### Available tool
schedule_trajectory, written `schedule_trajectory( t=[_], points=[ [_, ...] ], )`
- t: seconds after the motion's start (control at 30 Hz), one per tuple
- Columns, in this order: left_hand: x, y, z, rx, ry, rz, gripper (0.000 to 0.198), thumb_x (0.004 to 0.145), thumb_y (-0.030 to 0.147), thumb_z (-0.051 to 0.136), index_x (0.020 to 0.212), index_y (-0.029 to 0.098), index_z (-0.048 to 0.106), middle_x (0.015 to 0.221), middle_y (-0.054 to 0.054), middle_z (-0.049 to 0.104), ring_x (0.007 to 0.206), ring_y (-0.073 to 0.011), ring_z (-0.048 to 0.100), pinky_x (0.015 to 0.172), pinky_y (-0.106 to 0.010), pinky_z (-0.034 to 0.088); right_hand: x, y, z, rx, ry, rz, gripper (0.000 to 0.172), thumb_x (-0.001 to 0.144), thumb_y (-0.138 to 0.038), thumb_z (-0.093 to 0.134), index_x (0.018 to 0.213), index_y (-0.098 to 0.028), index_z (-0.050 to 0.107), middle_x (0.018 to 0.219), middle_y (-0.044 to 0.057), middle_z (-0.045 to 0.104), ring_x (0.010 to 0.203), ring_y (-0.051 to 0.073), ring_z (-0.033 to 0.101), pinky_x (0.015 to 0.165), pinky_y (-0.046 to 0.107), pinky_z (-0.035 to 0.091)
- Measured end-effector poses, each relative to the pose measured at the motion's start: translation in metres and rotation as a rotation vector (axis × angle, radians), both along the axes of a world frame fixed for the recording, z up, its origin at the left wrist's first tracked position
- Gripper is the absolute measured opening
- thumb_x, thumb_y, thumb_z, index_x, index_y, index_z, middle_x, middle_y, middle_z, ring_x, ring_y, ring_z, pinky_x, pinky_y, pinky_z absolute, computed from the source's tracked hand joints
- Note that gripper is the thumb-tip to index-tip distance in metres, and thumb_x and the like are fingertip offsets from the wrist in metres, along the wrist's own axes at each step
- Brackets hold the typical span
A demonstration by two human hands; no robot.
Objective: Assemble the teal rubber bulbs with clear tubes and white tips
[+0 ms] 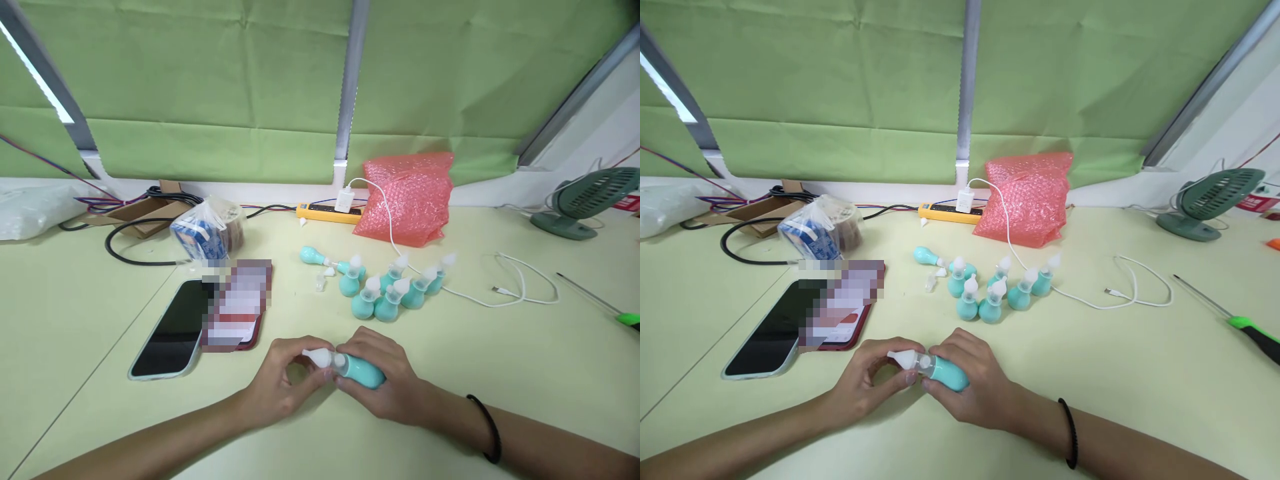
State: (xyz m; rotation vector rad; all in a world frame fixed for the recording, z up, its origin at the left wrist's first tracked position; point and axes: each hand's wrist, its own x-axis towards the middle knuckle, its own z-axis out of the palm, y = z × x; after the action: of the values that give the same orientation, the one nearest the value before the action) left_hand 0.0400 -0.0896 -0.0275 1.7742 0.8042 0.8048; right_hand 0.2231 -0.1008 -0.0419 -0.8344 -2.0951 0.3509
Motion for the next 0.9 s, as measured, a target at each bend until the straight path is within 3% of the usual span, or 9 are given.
schedule_trajectory(
  t=[0.17, 0.3, 0.63, 0.9],
  points=[
    [0.000, 0.000, -0.007, 0.050, -0.061, 0.108, 0.026, 0.071, 0.021, 0.060, 0.095, 0.010, 0.059, 0.081, -0.009, 0.066, 0.072, -0.0174, 0.060, 0.064, -0.026, 0.049, -0.001, 0.002, -0.003, 0.085, 0.037, -0.020, 0.021, 0.068, -0.013, 0.059, 0.087, -0.017, 0.052, 0.064, 0.003, 0.056, 0.056, 0.015, 0.045, 0.052, 0.030, 0.039],
    [0.001, 0.001, -0.010, 0.093, -0.056, 0.191, 0.018, 0.069, 0.021, 0.062, 0.083, 0.011, 0.063, 0.079, -0.009, 0.066, 0.069, -0.0172, 0.061, 0.060, -0.025, 0.051, 0.000, 0.002, -0.006, 0.143, 0.055, -0.021, 0.026, 0.067, -0.010, 0.058, 0.090, -0.017, 0.049, 0.066, 0.004, 0.057, 0.057, 0.015, 0.045, 0.053, 0.031, 0.040],
    [-0.004, 0.005, -0.011, 0.353, -0.053, 0.058, 0.020, 0.072, 0.016, 0.061, 0.092, 0.014, 0.063, 0.077, -0.008, 0.067, 0.066, -0.0157, 0.061, 0.061, -0.025, 0.050, 0.004, 0.006, -0.010, 0.126, 0.097, 0.022, 0.032, 0.067, -0.013, 0.062, 0.096, -0.019, 0.050, 0.066, 0.003, 0.056, 0.058, 0.015, 0.047, 0.054, 0.031, 0.042],
    [0.001, 0.001, -0.001, 0.336, -0.018, 0.033, 0.015, 0.070, 0.018, 0.061, 0.083, 0.012, 0.061, 0.069, -0.007, 0.065, 0.058, -0.0141, 0.058, 0.055, -0.023, 0.047, 0.000, 0.003, -0.001, 0.082, 0.068, 0.019, 0.019, 0.067, -0.013, 0.059, 0.084, -0.017, 0.052, 0.064, 0.003, 0.053, 0.057, 0.014, 0.046, 0.053, 0.030, 0.040]
  ],
)
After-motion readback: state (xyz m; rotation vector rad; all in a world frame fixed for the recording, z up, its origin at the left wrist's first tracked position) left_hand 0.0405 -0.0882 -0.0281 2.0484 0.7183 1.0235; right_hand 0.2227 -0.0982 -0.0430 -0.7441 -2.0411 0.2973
